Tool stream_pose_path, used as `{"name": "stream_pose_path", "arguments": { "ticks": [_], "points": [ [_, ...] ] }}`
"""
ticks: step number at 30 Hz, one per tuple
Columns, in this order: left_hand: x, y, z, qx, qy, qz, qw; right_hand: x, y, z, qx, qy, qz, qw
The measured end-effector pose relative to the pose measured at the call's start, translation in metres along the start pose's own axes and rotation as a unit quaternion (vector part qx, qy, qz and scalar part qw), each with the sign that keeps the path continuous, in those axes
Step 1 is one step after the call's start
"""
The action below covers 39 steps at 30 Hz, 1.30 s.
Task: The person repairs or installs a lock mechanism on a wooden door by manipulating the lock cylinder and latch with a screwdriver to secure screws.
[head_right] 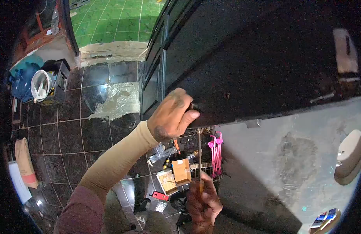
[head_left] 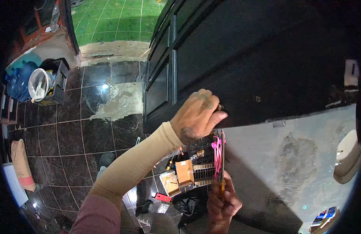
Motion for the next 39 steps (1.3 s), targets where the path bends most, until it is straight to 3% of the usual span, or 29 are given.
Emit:
{"name": "stream_pose_path", "arguments": {
  "ticks": [2,3,5,6,9,13,14,17,21,24,27,31,33,34,36,38,39],
  "points": [
    [0.003,-0.001,0.000,0.004,0.006,-0.003,1.000,-0.003,-0.002,-0.004,-0.046,-0.104,0.010,0.993],
    [0.006,-0.002,-0.003,0.008,0.003,-0.002,1.000,-0.003,-0.006,-0.005,-0.081,-0.248,0.048,0.964],
    [0.010,-0.005,-0.007,0.014,0.001,-0.001,1.000,-0.002,-0.012,-0.006,-0.138,-0.515,0.116,0.838],
    [0.012,-0.002,-0.008,0.042,0.001,0.023,0.999,-0.008,-0.003,-0.002,-0.246,-0.638,0.082,0.725],
    [0.010,0.002,-0.014,0.072,0.005,0.015,0.997,-0.004,-0.001,-0.009,-0.337,-0.726,0.064,0.595],
    [0.002,0.006,-0.022,0.083,-0.024,-0.015,0.996,-0.001,-0.012,-0.013,-0.211,-0.594,0.115,0.767],
    [0.002,0.006,-0.020,0.086,-0.019,0.017,0.996,0.006,-0.013,-0.008,-0.191,-0.560,0.124,0.796],
    [-0.002,0.003,-0.022,0.083,-0.009,0.011,0.996,0.013,-0.014,-0.010,-0.147,-0.664,0.086,0.728],
    [-0.006,0.003,-0.020,0.066,-0.017,0.018,0.997,-0.012,-0.003,0.000,-0.130,-0.397,-0.078,0.905],
    [-0.009,0.003,-0.019,0.055,-0.009,-0.002,0.998,-0.018,-0.004,0.003,-0.075,-0.235,-0.048,0.968],
    [-0.007,0.001,-0.016,0.016,-0.032,0.007,0.999,-0.015,-0.007,0.001,0.017,-0.041,-0.025,0.999],
    [-0.007,0.004,-0.018,0.051,-0.018,-0.010,0.999,-0.004,-0.009,-0.004,0.122,0.161,-0.024,0.979],
    [-0.005,0.008,-0.020,0.078,-0.013,-0.019,0.997,0.004,-0.008,-0.013,0.090,0.092,-0.015,0.992],
    [-0.001,0.001,-0.018,0.028,-0.022,-0.028,0.999,0.008,-0.008,-0.018,0.058,0.034,-0.007,0.998],
    [0.003,0.000,-0.017,0.034,-0.021,-0.030,0.999,0.014,-0.011,-0.021,-0.009,-0.135,0.018,0.991],
    [0.010,0.005,-0.017,0.053,-0.022,-0.009,0.998,0.017,-0.011,-0.023,-0.083,-0.352,0.048,0.931],
    [0.011,0.006,-0.017,0.056,-0.015,-0.008,0.998,0.010,-0.010,-0.022,-0.156,-0.502,0.046,0.849]
  ]
}}
Point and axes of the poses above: each hand's wrist, its own y-axis towards the middle knuckle, its own x-axis out of the palm, z = x × y, the point moved 1 cm from there along y, towards the middle knuckle, and after that the axes turned 2 degrees about -y, right-handed, at the moved point
